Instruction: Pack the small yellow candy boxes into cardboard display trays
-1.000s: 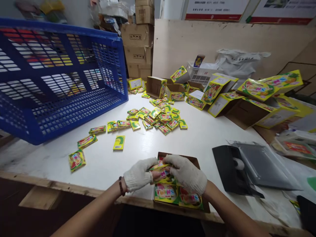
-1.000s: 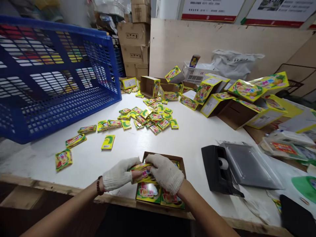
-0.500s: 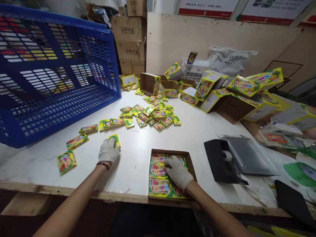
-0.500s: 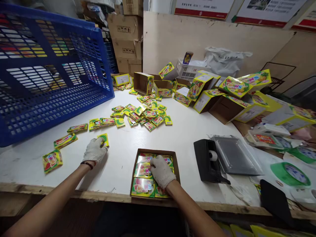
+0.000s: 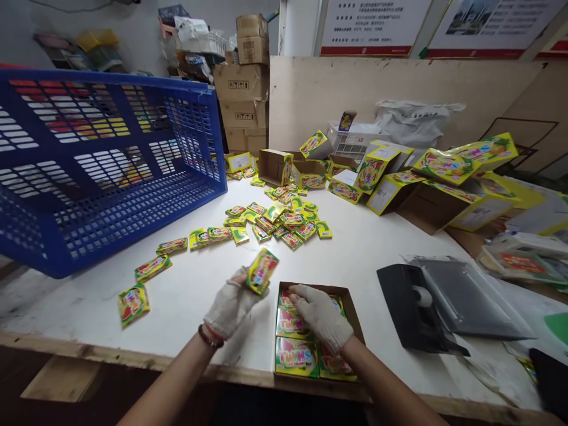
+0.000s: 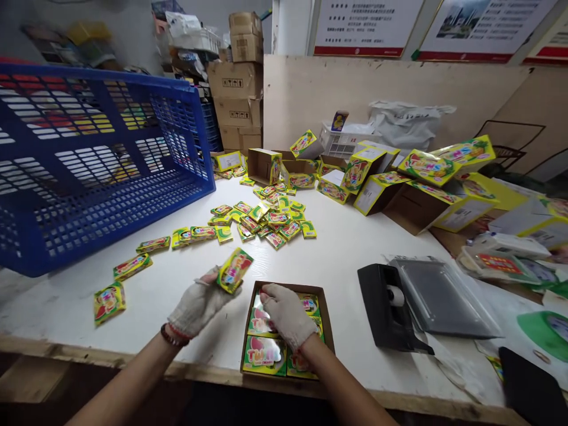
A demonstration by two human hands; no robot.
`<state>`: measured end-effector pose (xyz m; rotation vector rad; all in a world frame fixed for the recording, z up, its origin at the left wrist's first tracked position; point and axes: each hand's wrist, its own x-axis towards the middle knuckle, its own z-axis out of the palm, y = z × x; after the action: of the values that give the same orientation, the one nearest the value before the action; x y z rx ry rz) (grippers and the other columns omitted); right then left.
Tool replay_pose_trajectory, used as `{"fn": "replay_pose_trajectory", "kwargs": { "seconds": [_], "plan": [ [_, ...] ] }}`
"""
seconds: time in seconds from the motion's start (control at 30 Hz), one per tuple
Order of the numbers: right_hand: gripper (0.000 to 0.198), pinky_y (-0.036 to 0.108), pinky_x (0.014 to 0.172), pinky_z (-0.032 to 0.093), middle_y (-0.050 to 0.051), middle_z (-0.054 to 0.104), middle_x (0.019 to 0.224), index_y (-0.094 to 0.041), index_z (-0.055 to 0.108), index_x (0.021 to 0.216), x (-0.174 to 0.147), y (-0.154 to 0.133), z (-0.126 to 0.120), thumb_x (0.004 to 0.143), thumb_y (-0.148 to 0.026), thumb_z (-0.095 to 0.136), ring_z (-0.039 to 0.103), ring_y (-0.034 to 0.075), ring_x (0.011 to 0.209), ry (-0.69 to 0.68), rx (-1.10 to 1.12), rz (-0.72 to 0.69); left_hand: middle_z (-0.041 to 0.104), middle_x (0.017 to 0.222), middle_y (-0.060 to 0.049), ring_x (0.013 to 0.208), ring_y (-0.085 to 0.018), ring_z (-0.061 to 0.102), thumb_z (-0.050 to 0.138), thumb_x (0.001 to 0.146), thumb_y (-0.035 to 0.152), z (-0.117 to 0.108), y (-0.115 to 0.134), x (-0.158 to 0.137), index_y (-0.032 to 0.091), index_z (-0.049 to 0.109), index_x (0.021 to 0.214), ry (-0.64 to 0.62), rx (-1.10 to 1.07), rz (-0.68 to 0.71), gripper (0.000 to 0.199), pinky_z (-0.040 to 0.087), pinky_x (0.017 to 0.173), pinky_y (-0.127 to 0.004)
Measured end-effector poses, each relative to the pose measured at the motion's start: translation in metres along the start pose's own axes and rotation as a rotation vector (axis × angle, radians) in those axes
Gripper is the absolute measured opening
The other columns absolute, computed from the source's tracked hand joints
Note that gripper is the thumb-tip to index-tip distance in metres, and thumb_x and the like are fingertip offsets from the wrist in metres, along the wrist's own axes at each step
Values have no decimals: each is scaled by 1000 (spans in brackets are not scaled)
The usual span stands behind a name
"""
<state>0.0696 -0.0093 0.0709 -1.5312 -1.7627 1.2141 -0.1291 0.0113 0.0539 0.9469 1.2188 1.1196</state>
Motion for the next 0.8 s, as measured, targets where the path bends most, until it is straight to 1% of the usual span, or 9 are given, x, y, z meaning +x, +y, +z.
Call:
{"fn": "replay_pose_trajectory", "kwargs": {
  "seconds": [0.07,0.13,0.2,0.33,0.43,0.53,0.6,0.7,0.8],
  "plan": [
    [33,34,80,51,6,73,91,-17,68,105,5,-6,1,88,-38,49,65,24,89,-10,123,-39,66,113,-11,99,-24,65,56,82,49,24,-4,-19,19,56,108,-250,-255,-36,39,55,82,-40],
    [36,35,82,51,8,72,99,-15,65,111,8,-7,-7,88,-39,49,64,25,94,23,143,-68,67,110,-10,96,-24,65,61,82,51,34,-8,-30,19,59,107,-325,-262,-48,41,55,81,-38],
    [34,35,86,49,10,70,107,-16,61,115,10,-2,-22,89,-32,48,63,25,100,61,-15,-86,68,108,-9,97,-23,65,61,81,52,28,-11,-32,19,62,105,-198,-42,33,41,54,84,-37],
    [40,34,88,43,12,67,111,-18,55,124,15,7,-46,85,-13,49,60,24,102,-15,-651,-104,69,109,-9,102,-25,64,57,79,53,-9,-19,-22,18,63,108,110,462,198,45,53,88,-38],
    [40,32,77,43,13,68,102,-18,55,123,23,2,-42,85,-10,49,62,25,93,-185,-976,-105,69,108,-9,102,-25,65,50,82,51,-40,-22,-13,19,62,108,180,668,234,43,53,88,-40],
    [35,33,76,43,12,69,102,-19,59,116,29,-11,-28,85,-7,49,61,28,97,-327,-1133,-185,65,116,-11,114,-26,59,51,80,43,-79,-19,-4,18,61,106,332,908,301,37,45,102,-40],
    [31,33,77,44,12,69,103,-18,62,111,29,-16,-21,86,-7,47,60,28,98,-347,-1184,-181,60,123,-14,125,-28,50,55,78,37,-112,-14,0,16,59,109,534,1084,242,37,38,109,-41],
    [34,32,78,47,11,68,107,-19,63,113,22,-11,-13,89,-6,43,59,26,98,-274,-1165,-193,45,137,-23,134,-39,37,58,77,40,-166,-8,-1,12,54,116,852,1205,20,49,34,108,-53],
    [45,30,86,48,12,65,117,-17,58,128,13,7,-1,88,-1,42,59,23,103,-154,-1127,-233,42,134,-31,126,-47,42,63,72,47,-204,-9,-9,8,51,119,1010,1187,-154,62,39,97,-60]
  ]
}}
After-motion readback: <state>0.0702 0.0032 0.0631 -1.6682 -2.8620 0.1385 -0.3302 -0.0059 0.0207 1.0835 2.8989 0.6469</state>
